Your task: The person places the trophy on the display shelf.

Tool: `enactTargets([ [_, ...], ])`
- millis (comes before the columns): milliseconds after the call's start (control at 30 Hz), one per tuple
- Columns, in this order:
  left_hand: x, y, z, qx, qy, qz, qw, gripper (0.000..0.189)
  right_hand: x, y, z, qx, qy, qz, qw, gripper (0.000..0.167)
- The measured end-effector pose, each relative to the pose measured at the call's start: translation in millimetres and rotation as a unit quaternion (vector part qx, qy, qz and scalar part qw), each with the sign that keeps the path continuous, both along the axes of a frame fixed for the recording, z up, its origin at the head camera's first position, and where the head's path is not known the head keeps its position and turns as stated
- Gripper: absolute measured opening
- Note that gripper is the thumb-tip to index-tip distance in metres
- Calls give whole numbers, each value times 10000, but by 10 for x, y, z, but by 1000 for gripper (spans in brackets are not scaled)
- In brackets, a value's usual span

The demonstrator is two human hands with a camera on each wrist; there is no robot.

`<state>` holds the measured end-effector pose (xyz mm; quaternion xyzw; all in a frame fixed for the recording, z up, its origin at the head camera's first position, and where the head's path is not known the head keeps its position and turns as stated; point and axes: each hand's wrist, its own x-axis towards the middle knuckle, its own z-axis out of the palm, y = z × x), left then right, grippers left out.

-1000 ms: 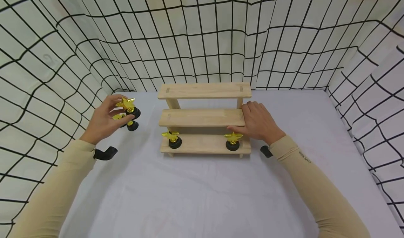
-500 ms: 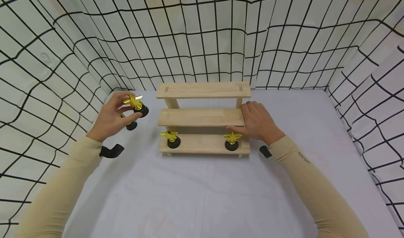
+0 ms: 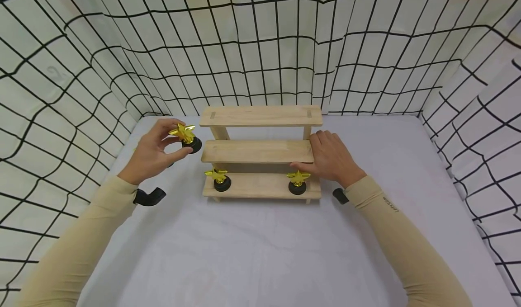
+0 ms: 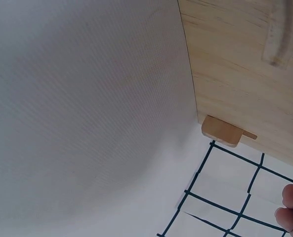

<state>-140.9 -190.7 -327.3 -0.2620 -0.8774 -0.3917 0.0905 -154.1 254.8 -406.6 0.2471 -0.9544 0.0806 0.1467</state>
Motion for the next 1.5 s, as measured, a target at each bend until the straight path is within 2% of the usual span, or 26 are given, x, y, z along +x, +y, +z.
enactTargets([
  [500, -18, 269, 67, 18, -86, -338, 9994, 62, -3, 8, -2, -22, 64, 51, 10000, 78],
  [733, -20, 419, 124, 15, -301, -465, 9985, 62, 1, -4, 8, -23, 76, 67, 9999, 79],
  [1133, 28, 663, 143, 466, -323, -922, 9941, 60, 8, 1, -3, -53, 134, 82, 9999, 79],
  [1500, 34, 975, 112, 900, -439, -899, 9909, 58, 4, 6, -10, -50, 208, 102, 9997, 77],
])
